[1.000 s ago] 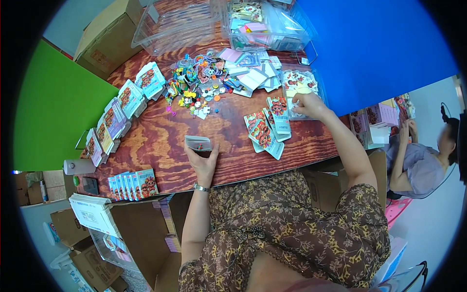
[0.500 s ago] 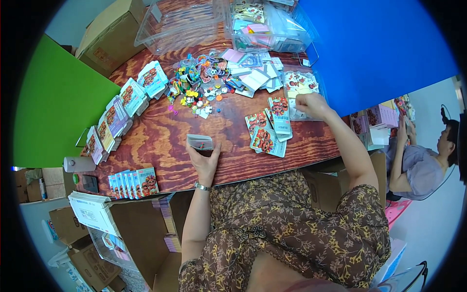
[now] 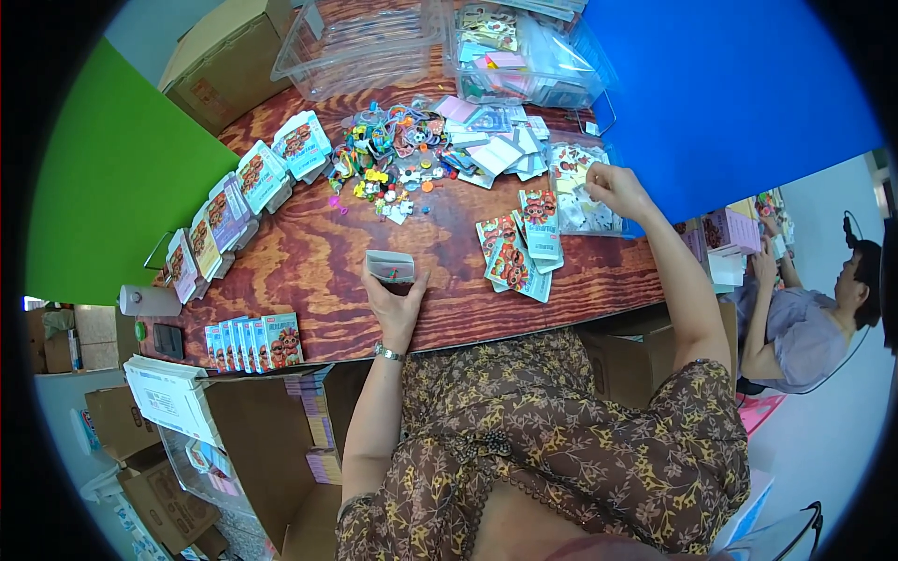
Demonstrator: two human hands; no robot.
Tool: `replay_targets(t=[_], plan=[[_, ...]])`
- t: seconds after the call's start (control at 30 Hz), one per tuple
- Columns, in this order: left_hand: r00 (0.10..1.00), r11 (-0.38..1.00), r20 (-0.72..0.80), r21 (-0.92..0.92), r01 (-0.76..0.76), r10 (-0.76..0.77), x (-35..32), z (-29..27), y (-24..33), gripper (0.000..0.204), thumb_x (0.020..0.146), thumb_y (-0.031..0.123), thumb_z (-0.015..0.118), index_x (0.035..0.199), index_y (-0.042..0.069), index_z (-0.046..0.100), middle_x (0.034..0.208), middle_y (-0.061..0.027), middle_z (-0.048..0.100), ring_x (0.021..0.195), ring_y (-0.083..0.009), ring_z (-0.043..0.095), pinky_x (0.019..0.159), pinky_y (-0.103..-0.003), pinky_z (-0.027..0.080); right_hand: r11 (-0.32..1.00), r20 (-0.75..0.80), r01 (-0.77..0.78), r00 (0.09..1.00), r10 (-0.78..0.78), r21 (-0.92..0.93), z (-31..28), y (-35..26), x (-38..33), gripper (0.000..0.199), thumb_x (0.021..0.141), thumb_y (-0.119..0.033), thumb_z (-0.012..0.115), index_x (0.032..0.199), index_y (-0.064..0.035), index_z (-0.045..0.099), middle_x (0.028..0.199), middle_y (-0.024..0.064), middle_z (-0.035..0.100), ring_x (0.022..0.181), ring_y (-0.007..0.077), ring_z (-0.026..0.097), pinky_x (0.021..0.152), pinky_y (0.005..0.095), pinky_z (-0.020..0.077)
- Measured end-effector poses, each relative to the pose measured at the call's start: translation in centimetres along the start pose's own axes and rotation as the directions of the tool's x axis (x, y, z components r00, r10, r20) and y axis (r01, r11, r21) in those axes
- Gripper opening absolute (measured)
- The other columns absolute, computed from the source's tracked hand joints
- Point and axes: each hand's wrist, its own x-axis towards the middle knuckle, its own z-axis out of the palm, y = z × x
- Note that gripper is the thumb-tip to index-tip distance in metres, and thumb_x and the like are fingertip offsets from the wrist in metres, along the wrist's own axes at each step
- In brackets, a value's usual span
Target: Sorting small colorful toy parts and placing them into containers for packaging.
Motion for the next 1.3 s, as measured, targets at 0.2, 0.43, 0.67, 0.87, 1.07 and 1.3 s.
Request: replay_targets(t=[0.2, 0.43, 0.67, 0.87, 1.07, 1.3], plan=[[0.997, 0.992, 0.045, -0.111, 0.06, -0.056, 0.2, -0.1, 0.8, 0.081, 0.069, 0.019, 0.091, 0.133, 0.0, 0.046, 0.118, -0.0137, 0.058, 0.109, -0.0269, 0.057, 0.093, -0.039, 0.048, 0.865, -0.025, 0.143, 0.988, -0.149, 0.482, 1.1, -8.1, 0.7, 0.015, 0.094, -0.016, 0.068, 0.095, -0.0031, 0.062, 0.076, 0.002, 0.066, 0.07, 0.0077, 0.06, 0.06, 0.0268, 0.0471], [0.996, 0.993, -0.015, 0.079, -0.091, 0.093, 0.6, 1.9, 2.2, 0.09, 0.062, 0.022, 0.093, 0.135, 0.001, 0.045, 0.119, -0.0189, 0.057, 0.109, -0.0375, 0.055, 0.093, -0.046, 0.045, 0.541, -0.178, 0.841, 0.533, -0.827, 0.005, 8.0, -22.7, -0.2, 0.013, 0.085, -0.012, 0.075, 0.091, -0.0078, 0.064, 0.083, 0.0028, 0.066, 0.071, 0.0159, 0.064, 0.063, 0.0303, 0.0512], [0.994, 0.994, -0.019, 0.032, -0.108, 0.109, 0.1, 1.1, 2.1, 0.097, 0.06, 0.011, 0.092, 0.141, 0.002, 0.038, 0.128, -0.0199, 0.054, 0.114, -0.0386, 0.053, 0.097, -0.047, 0.045, 0.433, -0.073, 0.85, 0.432, -0.899, -0.3, 13.6, -24.5, 1.1, 0.011, 0.081, -0.017, 0.072, 0.09, -0.0138, 0.065, 0.085, 0.0018, 0.067, 0.074, 0.0201, 0.063, 0.063, 0.0342, 0.052], [0.999, 0.999, -0.02, 0.017, -0.045, 0.045, -0.2, 0.5, 2.0, 0.101, 0.063, 0.014, 0.091, 0.145, 0.002, 0.034, 0.131, -0.0214, 0.052, 0.12, -0.0384, 0.054, 0.1, -0.044, 0.046, 0.483, 0.007, 0.79, 0.524, -0.852, -0.379, 12.4, -25.3, 0.3, 0.019, 0.078, -0.016, 0.068, 0.097, -0.0124, 0.064, 0.088, 0.0042, 0.065, 0.087, 0.024, 0.069, 0.066, 0.0368, 0.0571], [0.997, 0.997, -0.037, 0.025, -0.07, 0.071, -0.4, 0.6, 2.4, 0.105, 0.065, 0.017, 0.091, 0.149, 0.001, 0.03, 0.133, -0.0208, 0.05, 0.116, -0.0387, 0.052, 0.1, -0.047, 0.043, 0.401, 0.336, 0.821, 0.542, -0.77, -0.406, 11.0, -25.2, -0.3, 0.03, 0.078, -0.013, 0.067, 0.108, -0.0191, 0.067, 0.091, 0.004, 0.065, 0.081, 0.0254, 0.07, 0.063, 0.0388, 0.0549], [0.994, 0.993, -0.044, 0.068, -0.098, 0.101, -0.3, 0.4, 2.7, 0.106, 0.065, 0.014, 0.091, 0.15, 0.001, 0.028, 0.132, -0.0204, 0.051, 0.114, -0.0382, 0.052, 0.098, -0.047, 0.043, 0.489, 0.185, 0.774, 0.592, -0.785, -0.402, 11.9, -26.1, -0.5, 0.033, 0.078, -0.013, 0.071, 0.11, -0.0187, 0.068, 0.095, 0.0047, 0.066, 0.08, 0.0259, 0.07, 0.064, 0.0394, 0.0552]])
